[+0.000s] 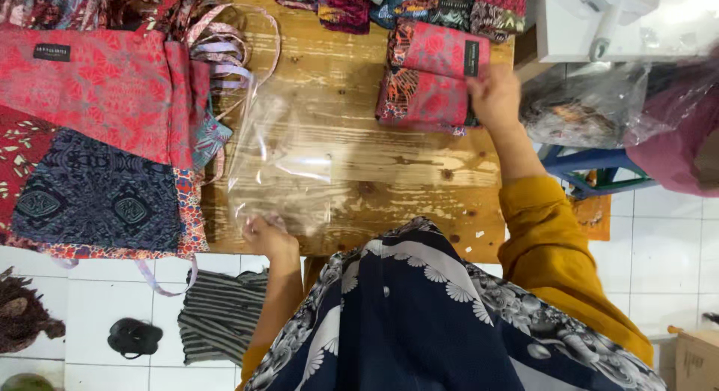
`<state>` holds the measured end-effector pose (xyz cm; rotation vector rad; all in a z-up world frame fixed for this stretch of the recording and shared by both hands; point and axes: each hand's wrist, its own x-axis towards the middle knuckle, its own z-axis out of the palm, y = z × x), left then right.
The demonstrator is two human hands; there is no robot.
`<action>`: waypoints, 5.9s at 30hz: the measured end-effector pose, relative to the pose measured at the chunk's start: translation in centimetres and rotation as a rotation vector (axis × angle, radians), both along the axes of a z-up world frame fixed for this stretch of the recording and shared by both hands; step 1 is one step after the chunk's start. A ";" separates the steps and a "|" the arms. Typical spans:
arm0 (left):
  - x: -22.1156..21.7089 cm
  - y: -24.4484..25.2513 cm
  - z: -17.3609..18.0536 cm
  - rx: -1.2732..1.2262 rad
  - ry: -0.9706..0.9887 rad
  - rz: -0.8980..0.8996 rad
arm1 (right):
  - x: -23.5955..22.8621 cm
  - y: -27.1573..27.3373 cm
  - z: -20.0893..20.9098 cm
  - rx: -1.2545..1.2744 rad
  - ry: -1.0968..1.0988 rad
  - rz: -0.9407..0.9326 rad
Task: The person folds a patterned fabric item on a wooden table, smoothing and aligning the edges, then places it into a clear plastic bag. The person repeats this process with several similar fabric items.
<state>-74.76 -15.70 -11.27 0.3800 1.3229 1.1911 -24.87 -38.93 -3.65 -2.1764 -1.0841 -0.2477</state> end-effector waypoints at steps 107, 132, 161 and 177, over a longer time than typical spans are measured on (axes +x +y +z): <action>19.6 -5.8 -5.8 -0.127 0.007 -0.712 | -10.9 4.5 -11.2 0.392 1.874 0.360; 19.8 -9.2 -6.8 0.117 0.067 -0.556 | -15.5 -2.3 -5.6 0.612 2.016 0.395; 17.8 -8.5 2.5 -0.171 -0.098 -0.964 | -16.6 3.4 -5.9 0.578 2.128 0.136; 15.5 -9.0 0.7 -0.153 -0.160 -0.801 | -15.1 4.5 -6.9 0.382 1.728 0.888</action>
